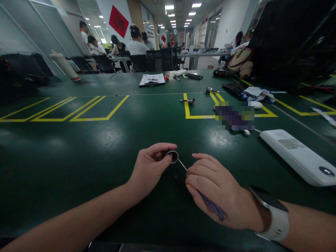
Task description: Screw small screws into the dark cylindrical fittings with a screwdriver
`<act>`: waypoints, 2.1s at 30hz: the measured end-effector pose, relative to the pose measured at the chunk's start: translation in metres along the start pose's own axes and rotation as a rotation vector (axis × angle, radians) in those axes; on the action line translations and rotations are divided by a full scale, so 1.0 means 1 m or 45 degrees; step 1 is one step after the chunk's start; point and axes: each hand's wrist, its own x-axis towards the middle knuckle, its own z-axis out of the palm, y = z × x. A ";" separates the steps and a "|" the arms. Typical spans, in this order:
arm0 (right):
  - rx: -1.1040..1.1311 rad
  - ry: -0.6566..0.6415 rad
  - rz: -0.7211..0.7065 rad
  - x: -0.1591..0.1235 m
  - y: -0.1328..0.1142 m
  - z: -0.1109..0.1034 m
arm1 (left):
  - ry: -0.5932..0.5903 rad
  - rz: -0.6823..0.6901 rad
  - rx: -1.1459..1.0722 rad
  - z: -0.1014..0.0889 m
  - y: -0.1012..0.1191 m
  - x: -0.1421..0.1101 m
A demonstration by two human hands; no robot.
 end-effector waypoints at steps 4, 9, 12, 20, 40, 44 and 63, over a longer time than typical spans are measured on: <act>-0.008 -0.001 0.005 0.000 -0.001 0.000 | -0.003 -0.023 0.002 0.001 0.000 0.001; 0.003 -0.015 -0.025 -0.001 0.000 0.000 | 0.010 0.018 0.040 0.001 -0.001 0.002; -0.008 -0.021 -0.005 -0.001 -0.001 0.001 | 0.003 0.030 0.044 0.002 -0.001 0.001; -0.026 -0.006 0.025 -0.003 -0.004 0.003 | -0.005 0.031 0.025 0.003 0.002 -0.002; 1.191 0.035 0.876 -0.007 0.017 0.005 | 0.086 -0.133 -0.387 -0.008 0.006 0.014; 1.148 -0.015 0.890 -0.005 0.018 0.006 | 0.046 -0.169 -0.464 -0.008 0.007 0.013; 0.203 -0.039 0.155 -0.005 0.001 -0.004 | -0.044 -0.208 -0.503 -0.009 0.003 0.013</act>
